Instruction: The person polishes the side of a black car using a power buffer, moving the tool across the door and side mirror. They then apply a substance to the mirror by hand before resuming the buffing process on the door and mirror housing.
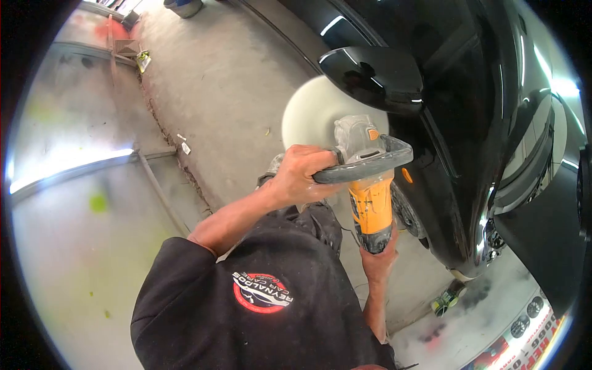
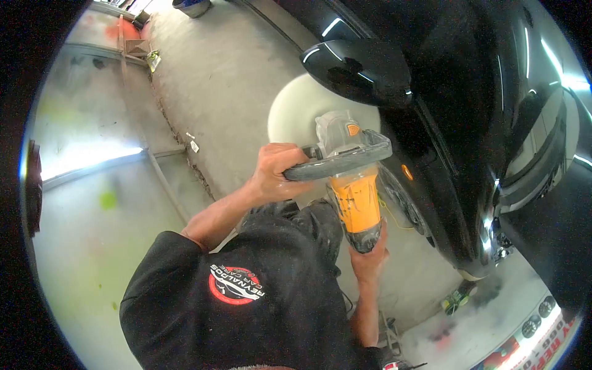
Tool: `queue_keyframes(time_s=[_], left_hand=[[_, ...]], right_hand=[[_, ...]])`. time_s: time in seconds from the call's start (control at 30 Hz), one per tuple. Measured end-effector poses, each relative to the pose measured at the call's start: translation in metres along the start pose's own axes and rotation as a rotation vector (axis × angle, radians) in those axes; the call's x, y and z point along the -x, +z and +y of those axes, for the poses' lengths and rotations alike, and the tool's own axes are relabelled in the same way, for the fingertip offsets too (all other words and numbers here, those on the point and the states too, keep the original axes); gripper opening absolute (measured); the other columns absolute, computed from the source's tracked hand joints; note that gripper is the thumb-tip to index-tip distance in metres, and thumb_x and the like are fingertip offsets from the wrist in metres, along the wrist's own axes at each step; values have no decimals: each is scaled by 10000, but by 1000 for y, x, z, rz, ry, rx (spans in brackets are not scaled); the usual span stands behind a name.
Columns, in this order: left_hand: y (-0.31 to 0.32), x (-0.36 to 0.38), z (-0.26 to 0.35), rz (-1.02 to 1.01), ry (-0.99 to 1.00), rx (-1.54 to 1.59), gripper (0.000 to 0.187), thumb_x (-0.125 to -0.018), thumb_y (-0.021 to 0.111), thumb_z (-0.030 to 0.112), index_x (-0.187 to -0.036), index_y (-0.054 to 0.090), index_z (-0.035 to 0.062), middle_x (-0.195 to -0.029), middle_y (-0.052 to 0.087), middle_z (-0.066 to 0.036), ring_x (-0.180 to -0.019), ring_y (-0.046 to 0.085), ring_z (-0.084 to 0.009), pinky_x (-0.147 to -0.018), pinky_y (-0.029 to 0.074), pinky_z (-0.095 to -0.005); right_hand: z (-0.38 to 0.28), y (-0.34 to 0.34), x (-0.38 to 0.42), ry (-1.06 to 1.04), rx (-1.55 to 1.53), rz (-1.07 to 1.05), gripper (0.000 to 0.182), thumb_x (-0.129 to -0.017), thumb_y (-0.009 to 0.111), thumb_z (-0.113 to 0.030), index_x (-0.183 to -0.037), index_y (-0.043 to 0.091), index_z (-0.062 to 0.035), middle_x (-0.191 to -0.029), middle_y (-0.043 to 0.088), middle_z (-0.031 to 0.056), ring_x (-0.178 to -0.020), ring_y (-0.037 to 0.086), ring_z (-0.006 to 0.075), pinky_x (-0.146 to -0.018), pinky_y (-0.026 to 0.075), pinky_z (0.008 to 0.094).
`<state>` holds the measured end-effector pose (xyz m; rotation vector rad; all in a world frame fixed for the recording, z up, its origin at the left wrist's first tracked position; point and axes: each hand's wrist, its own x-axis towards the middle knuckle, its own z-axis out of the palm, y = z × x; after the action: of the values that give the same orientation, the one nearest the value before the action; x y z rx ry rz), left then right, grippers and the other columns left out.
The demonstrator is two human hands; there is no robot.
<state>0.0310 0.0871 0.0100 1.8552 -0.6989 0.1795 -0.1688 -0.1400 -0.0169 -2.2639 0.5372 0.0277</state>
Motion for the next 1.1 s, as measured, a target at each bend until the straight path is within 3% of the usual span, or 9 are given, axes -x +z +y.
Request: queue_keyframes(time_s=[0.1, 0.2, 0.87, 1.1], left_hand=[[-2, 5, -6, 11, -16, 41, 218, -616, 799, 55, -726, 610, 54, -601, 550, -92, -514, 568, -267, -487, 424, -354], [-3, 8, -10, 25, 4, 70, 215, -619, 796, 51, -729, 611, 51, -600, 553, -89, -509, 570, -260, -484, 424, -352], [16, 30, -16, 185, -27, 152, 194, -662, 800, 42, -679, 607, 46, -570, 570, -76, -470, 574, -170, -472, 416, -278], [5, 24, -8, 144, 54, 68, 212, -581, 785, 52, -699, 608, 48, -571, 535, -61, -462, 539, -214, -455, 396, -314]], right_hand=[[-5, -4, 0, -13, 67, 21, 900, -684, 789, -51, -1491, 391, -70, -1030, 707, 257, -959, 707, 429, -790, 577, 439], [-14, -11, 3, 104, 42, -28, 906, -670, 784, 2, -1489, 401, -58, -1197, 684, 217, -1104, 687, 359, -909, 548, 407], [-14, -29, 14, 13, 140, 33, 894, -690, 754, 23, -1502, 390, -68, -1187, 676, 242, -1093, 680, 388, -909, 540, 404], [-10, -31, 11, 31, 101, -7, 897, -695, 756, 12, -1507, 379, -52, -1200, 676, 238, -1120, 677, 371, -918, 536, 395]])
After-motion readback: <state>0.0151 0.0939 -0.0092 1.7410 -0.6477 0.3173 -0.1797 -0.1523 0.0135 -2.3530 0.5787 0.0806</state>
